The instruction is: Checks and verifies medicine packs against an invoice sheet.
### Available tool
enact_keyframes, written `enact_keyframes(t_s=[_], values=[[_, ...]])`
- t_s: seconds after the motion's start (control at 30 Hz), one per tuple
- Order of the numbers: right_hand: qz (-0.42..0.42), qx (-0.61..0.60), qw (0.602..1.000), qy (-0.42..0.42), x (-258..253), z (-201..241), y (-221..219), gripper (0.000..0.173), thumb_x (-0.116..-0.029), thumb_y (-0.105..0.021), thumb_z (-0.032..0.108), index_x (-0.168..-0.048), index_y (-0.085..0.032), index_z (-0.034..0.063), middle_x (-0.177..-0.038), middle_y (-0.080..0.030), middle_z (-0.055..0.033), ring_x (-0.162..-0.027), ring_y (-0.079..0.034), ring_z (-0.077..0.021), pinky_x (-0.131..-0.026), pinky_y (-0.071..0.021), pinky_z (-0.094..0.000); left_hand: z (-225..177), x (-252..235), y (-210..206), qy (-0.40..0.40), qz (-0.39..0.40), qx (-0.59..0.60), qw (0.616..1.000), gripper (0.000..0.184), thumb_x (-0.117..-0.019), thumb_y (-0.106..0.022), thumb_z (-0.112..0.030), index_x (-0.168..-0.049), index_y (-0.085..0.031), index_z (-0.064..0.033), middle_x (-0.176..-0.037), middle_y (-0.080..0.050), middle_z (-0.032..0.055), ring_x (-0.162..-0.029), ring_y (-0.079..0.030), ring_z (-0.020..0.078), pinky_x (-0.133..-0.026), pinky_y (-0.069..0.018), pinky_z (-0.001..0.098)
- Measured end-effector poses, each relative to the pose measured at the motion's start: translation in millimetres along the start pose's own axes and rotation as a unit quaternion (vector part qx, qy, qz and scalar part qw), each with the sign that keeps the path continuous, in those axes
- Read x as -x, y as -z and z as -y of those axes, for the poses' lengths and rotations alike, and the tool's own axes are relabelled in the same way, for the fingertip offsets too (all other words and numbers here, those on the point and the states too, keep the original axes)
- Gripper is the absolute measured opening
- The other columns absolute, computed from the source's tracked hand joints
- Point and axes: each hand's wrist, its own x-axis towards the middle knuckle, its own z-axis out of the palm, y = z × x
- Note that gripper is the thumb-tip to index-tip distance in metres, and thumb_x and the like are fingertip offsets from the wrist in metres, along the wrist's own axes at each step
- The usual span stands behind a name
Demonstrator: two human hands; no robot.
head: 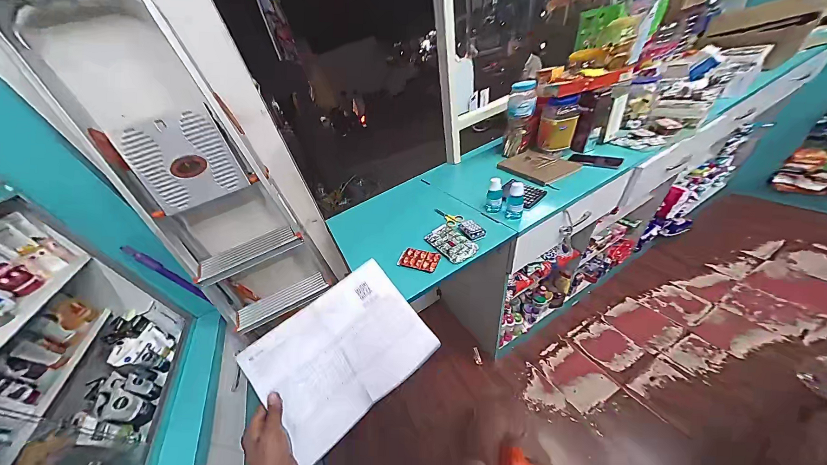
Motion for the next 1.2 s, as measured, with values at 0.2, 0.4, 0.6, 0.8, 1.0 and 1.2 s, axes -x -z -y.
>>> enact_keyframes(t_s=[0.2,0.4,0.6,0.8,1.0,1.2], values=[[-0.069,0.636,0.740,-0.210,-74.5,-130.0,266.2,0.033,-0.0989,-0.063,0.036,-0.116,-0.076,0.0104,-0.102,-0.073,-0.0123,-0.088,-0.070,-0.0254,-0.079,-0.0571,-0.0458,19.9,-93.1,-83.3,0.026,-0.067,0.046,0.996,0.027,-0.1100,-0.044,-0.019,-0.112,-0.062,0.0013,-0.091,-0.068,0.0006,-0.081,-0.069,0.0030,-0.077,-0.0611,0.0262],[0.061,0.733,0.542,-0.406,-146.0,-206.3,345.8,0.040,-0.0958,-0.065,0.041,-0.131,-0.069,0.0201,-0.131,-0.061,-0.0235,-0.110,-0.065,-0.0454,-0.080,-0.0527,-0.0653,30.0,-141.8,-143.9,0.099,0.004,-0.039,0.994,0.028,-0.1091,-0.047,-0.018,-0.111,-0.065,0.0037,-0.094,-0.071,0.0062,-0.084,-0.071,0.0079,-0.080,-0.0617,0.0311],[-0.027,0.759,0.484,-0.434,-182.7,-222.1,388.1,0.041,-0.0990,-0.058,0.044,-0.124,-0.071,0.0146,-0.123,-0.066,-0.0228,-0.099,-0.068,-0.0452,-0.076,-0.0521,-0.0658,61.3,-174.2,-174.8,0.142,0.087,-0.052,0.985,0.027,-0.1083,-0.048,-0.013,-0.099,-0.068,0.0026,-0.087,-0.074,0.0059,-0.080,-0.072,0.0099,-0.078,-0.0620,0.0308],[-0.158,0.680,0.594,-0.400,-193.8,-195.0,417.4,0.049,-0.0978,-0.067,0.038,-0.137,-0.063,0.0080,-0.118,-0.067,-0.0236,-0.102,-0.068,-0.0415,-0.086,-0.0528,-0.0634,87.4,-196.9,-227.5,0.146,0.148,-0.084,0.975,0.028,-0.1065,-0.053,-0.014,-0.090,-0.068,0.0024,-0.080,-0.072,0.0066,-0.075,-0.071,0.0111,-0.074,-0.0611,0.0315],[-0.240,0.521,0.724,-0.383,-149.5,-144.1,368.0,0.037,-0.1057,-0.049,0.017,-0.136,-0.060,-0.0009,-0.098,-0.071,-0.0067,-0.073,-0.063,-0.0101,-0.066,-0.0528,-0.0290,101.7,-208.3,-265.7,0.067,0.159,-0.166,0.971,0.020,-0.1020,-0.062,-0.016,-0.109,-0.069,0.0014,-0.087,-0.073,0.0060,-0.077,-0.070,0.0074,-0.075,-0.0601,0.0278],[-0.178,0.376,0.844,-0.339,-134.1,-188.7,292.5,0.025,-0.1019,-0.053,0.009,-0.114,-0.073,0.0005,-0.084,-0.068,0.0038,-0.068,-0.058,0.0024,-0.063,-0.0505,-0.0172,69.6,-190.7,-247.5,-0.122,0.318,-0.164,0.926,0.038,-0.0997,-0.060,-0.027,-0.122,-0.069,0.0019,-0.104,-0.072,0.0108,-0.087,-0.068,0.0130,-0.076,-0.0570,0.0305]])
